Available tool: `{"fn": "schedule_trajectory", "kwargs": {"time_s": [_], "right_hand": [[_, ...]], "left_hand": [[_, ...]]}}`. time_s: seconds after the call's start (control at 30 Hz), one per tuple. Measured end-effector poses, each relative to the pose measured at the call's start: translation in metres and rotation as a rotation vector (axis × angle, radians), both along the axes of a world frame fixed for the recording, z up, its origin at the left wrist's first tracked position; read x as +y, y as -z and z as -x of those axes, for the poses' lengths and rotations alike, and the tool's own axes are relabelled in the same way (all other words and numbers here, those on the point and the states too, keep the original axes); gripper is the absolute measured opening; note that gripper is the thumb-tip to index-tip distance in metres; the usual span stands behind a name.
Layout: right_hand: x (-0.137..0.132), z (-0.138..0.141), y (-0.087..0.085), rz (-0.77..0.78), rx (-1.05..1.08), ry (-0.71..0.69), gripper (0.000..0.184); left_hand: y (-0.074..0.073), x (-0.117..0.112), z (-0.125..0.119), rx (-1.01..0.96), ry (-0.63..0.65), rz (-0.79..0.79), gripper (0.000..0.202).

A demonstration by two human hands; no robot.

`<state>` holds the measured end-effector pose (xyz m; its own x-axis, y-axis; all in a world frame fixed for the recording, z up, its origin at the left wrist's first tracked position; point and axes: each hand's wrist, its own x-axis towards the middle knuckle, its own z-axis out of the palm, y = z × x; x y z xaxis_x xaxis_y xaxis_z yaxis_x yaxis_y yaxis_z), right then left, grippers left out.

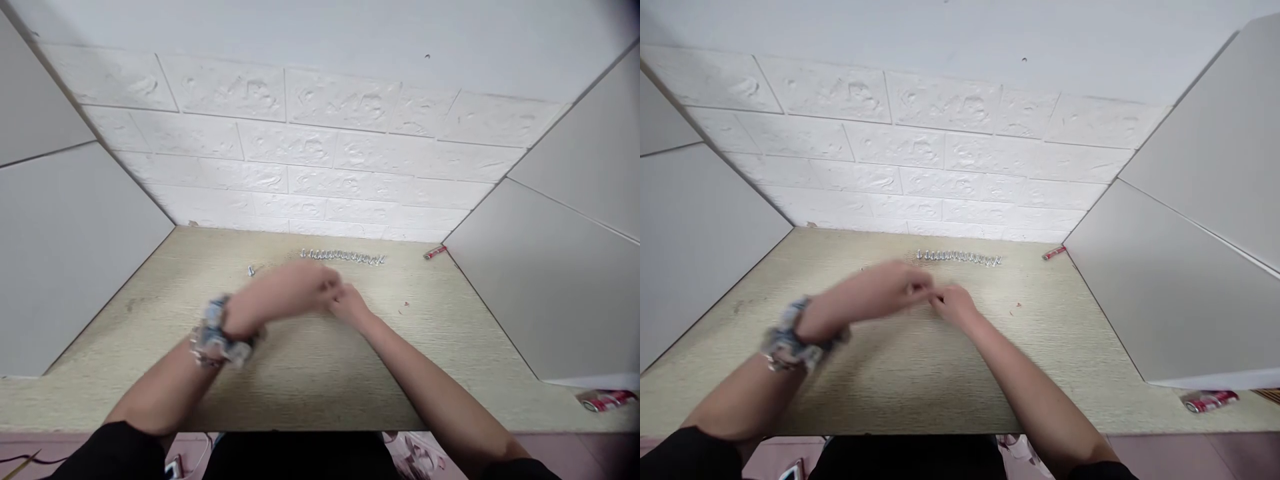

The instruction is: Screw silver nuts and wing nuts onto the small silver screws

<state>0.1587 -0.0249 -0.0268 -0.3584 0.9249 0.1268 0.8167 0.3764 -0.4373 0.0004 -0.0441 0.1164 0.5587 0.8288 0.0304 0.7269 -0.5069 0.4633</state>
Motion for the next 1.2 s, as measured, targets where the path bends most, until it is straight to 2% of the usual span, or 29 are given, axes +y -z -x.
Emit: {"fn": "schedule_trajectory", "kwargs": {"time_s": [0.03,0.1,0.13,0.17,0.23,0.3,0.4,0.57,0.67,0.73,0.77,0.83,0.9,0.97,1.07,1.13,1.2], "right_hand": [[0.0,0.001,0.0,0.0,-0.008,0.003,0.041],[-0.001,0.003,0.0,0.006,-0.024,-0.007,0.04],[-0.001,0.004,0.0,0.011,-0.029,-0.011,0.039],[-0.001,0.004,0.0,0.015,-0.027,-0.012,0.037],[0.001,0.004,0.0,0.024,-0.007,-0.005,0.032],[0.002,0.003,-0.001,0.039,0.017,0.0,0.028],[0.003,0.001,-0.001,0.061,0.041,-0.015,0.024],[0.002,-0.001,-0.001,0.073,0.058,-0.031,0.022],[0.002,-0.001,0.001,0.077,0.071,-0.031,0.021],[0.001,0.0,0.003,0.093,0.129,-0.003,0.018],[0.001,0.001,0.004,0.097,0.188,0.024,0.021],[-0.001,0.003,0.006,0.078,0.366,0.08,0.039],[-0.003,0.005,0.007,0.005,0.572,0.13,0.053],[-0.005,0.007,0.006,-0.116,0.734,0.189,0.054],[-0.006,0.006,0.002,-0.251,0.844,0.277,0.04],[-0.006,0.004,-0.001,-0.257,0.837,0.28,0.029],[-0.006,0.002,-0.004,-0.235,0.821,0.249,0.024]], "left_hand": [[-0.012,0.014,0.017,0.083,0.023,-0.023,0.035],[-0.021,0.042,0.05,0.254,-0.198,-0.107,0.035],[-0.019,0.055,0.063,0.342,-0.324,-0.131,0.032],[-0.015,0.066,0.075,0.422,-0.385,-0.091,0.027],[-0.002,0.083,0.09,0.518,-0.434,0.004,0.027],[0.011,0.093,0.094,0.545,-0.422,0.044,0.031],[0.026,0.099,0.089,0.579,-0.369,0.141,0.025],[0.044,0.106,0.082,0.568,-0.358,0.323,0.011],[0.047,0.106,0.078,0.565,-0.304,0.21,0.014],[0.041,0.1,0.071,0.463,-0.262,0.004,0.02],[0.037,0.095,0.065,0.425,-0.282,-0.068,0.02],[0.03,0.083,0.049,0.296,-0.23,-0.179,0.023],[0.029,0.069,0.03,0.159,-0.106,-0.166,0.025],[0.037,0.056,0.011,0.028,-0.029,-0.157,0.027],[0.057,0.041,-0.008,-0.093,-0.013,-0.199,0.026],[0.071,0.035,-0.014,-0.16,0.028,-0.203,0.025],[0.082,0.03,-0.016,-0.22,0.015,-0.21,0.024]]}}
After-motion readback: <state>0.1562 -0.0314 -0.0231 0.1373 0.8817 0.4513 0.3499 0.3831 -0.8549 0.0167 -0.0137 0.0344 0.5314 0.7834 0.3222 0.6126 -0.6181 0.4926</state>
